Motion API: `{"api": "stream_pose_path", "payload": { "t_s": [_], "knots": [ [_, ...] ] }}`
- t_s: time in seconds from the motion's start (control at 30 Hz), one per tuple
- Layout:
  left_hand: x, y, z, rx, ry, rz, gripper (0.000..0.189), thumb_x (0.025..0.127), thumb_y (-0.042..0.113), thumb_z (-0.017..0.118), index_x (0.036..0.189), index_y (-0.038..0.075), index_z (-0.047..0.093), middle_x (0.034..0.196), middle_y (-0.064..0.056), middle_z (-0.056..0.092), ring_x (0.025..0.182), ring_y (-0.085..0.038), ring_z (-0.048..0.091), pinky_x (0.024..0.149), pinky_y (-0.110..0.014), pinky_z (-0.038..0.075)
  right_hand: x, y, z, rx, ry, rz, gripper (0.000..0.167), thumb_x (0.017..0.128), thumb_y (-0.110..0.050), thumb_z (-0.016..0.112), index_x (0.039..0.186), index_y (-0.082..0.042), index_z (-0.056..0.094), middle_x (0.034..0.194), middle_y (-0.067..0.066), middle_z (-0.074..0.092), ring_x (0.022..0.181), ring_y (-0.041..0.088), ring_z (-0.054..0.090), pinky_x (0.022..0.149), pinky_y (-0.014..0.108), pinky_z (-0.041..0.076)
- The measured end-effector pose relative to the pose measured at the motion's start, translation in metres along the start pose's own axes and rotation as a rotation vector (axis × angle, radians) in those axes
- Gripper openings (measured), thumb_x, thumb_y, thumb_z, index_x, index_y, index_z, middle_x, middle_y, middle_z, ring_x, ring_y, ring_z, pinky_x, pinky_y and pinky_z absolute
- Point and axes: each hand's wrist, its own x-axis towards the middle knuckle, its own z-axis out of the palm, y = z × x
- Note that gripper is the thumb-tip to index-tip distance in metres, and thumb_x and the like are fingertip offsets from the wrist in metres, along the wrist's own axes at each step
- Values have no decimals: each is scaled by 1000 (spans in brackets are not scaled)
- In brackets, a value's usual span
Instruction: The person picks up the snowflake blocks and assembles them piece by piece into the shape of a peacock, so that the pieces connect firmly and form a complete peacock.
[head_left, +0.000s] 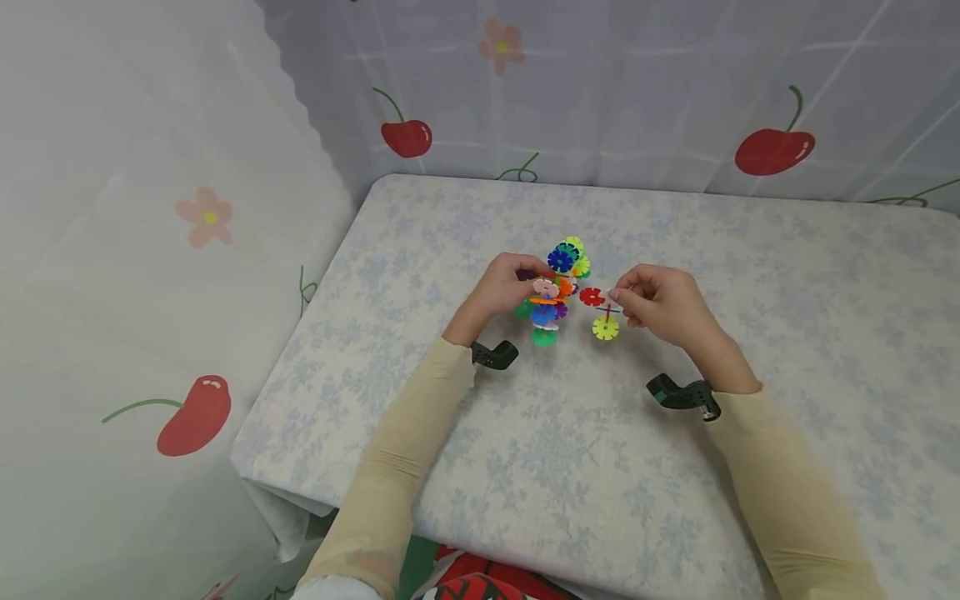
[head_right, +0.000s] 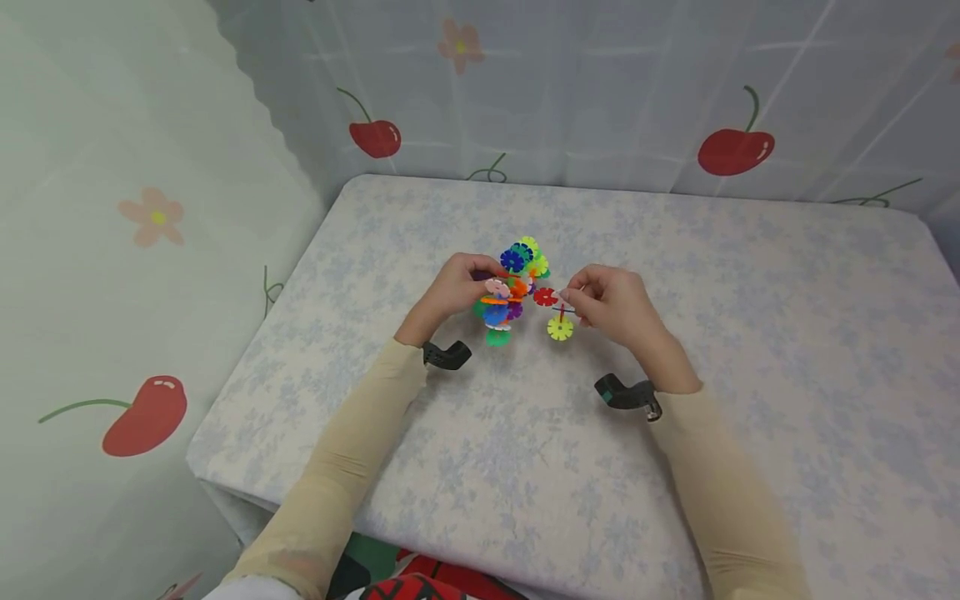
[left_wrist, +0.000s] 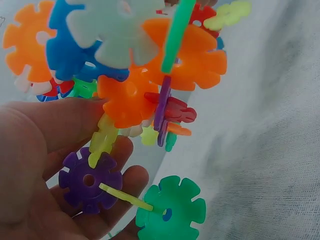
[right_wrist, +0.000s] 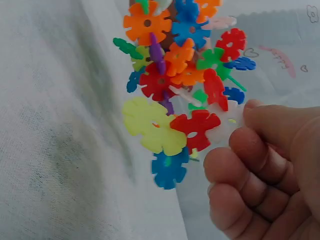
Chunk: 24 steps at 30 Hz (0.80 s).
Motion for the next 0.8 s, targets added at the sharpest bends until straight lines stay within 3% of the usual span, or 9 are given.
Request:
{"api": "stream_pose_path", "payload": {
  "t_s": [0.27, 0.4, 0.8],
  "knots": [
    [-4, 5, 0, -3, -20, 53, 19, 97, 5, 65, 111, -2, 75, 120, -18, 72, 96, -25, 61, 82, -22, 52, 0, -2, 16, -76, 108, -168, 9, 96, -10, 71, 93, -2, 67, 67, 9, 66, 56, 7, 56, 49, 21, 45],
    [-5, 6, 1, -13, -19, 49, 18, 97, 5, 66, 110, -2, 75, 116, -19, 72, 91, -23, 60, 77, -18, 49, 0, 1, 16, -102, 118, -164, 9, 96, -11, 70, 92, -2, 67, 66, 8, 65, 55, 8, 55, 47, 23, 42],
    [-3, 7, 4, -8, -26, 41, 19, 98, 6, 65, 112, 0, 76, 118, -16, 73, 93, -23, 63, 78, -20, 53, 1, 2, 21, -86, 115, -166, 10, 96, -11, 70, 91, -2, 68, 66, 8, 67, 54, 7, 56, 46, 23, 42]
  ]
}}
